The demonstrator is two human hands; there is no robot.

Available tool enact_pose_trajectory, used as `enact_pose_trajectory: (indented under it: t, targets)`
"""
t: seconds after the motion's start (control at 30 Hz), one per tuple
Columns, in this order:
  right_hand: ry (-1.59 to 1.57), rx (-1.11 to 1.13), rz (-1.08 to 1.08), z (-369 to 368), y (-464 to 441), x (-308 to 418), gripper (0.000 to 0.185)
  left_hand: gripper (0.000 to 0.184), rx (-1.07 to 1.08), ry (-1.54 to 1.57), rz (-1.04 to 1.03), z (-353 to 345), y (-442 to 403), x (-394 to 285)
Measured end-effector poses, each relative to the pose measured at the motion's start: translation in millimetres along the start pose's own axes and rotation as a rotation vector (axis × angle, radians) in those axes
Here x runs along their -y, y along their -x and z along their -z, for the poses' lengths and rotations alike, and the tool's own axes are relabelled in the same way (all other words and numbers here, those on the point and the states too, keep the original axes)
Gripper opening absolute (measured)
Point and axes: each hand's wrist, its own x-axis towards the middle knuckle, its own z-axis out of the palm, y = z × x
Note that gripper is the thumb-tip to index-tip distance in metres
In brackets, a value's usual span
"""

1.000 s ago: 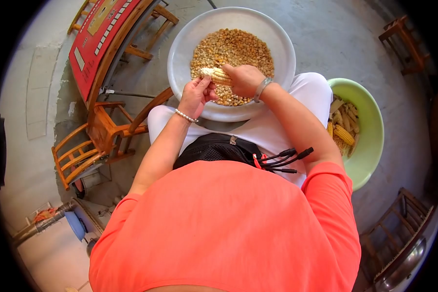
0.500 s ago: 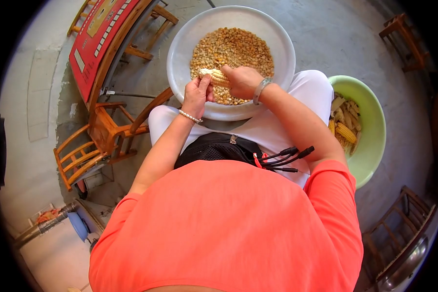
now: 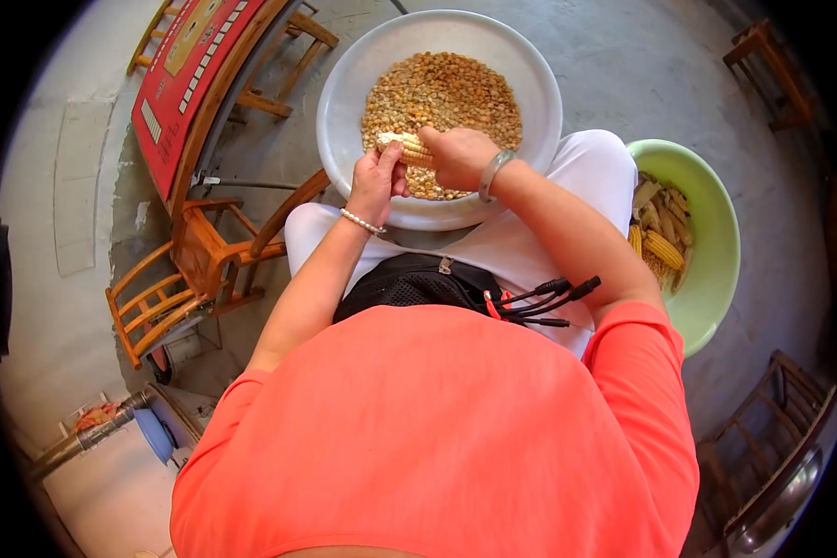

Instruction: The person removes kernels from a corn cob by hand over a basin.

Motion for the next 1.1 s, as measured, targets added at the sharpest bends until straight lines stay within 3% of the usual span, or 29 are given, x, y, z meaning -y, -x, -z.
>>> enact_pose_trajectory:
  t: [0.27, 0.53, 0.63, 0.77, 0.9, 1.1]
  targets:
    - [-0.1, 0.068, -0.011, 3, -2, -4, 0.028, 0.024, 0.07, -0.003, -0.023, 4, 1, 2]
    - [-0.331, 0.019, 0.083, 5, -7, -20, 0.049, 0.014, 0.062, 0.045, -0.02, 3, 1, -1]
    - [-0.371, 0.17, -0.055, 9, -11, -25, 0.051, 0.011, 0.023, 0.064, -0.01, 7, -2, 1]
    - [-0.25, 0.018, 0.018, 6, -7, -24, 0.045, 0.013, -0.04, 0.026, -0.03, 1, -3, 2]
    - [-0.012, 0.002, -0.089, 13, -5, -8, 0.025, 0.017, 0.021, 0.008, 0.008, -2, 0, -7]
    - [0.172, -0.007, -0.019, 16, -1, -2, 0.02, 0.035, 0.008, -0.023, 0.07, 1, -1, -4]
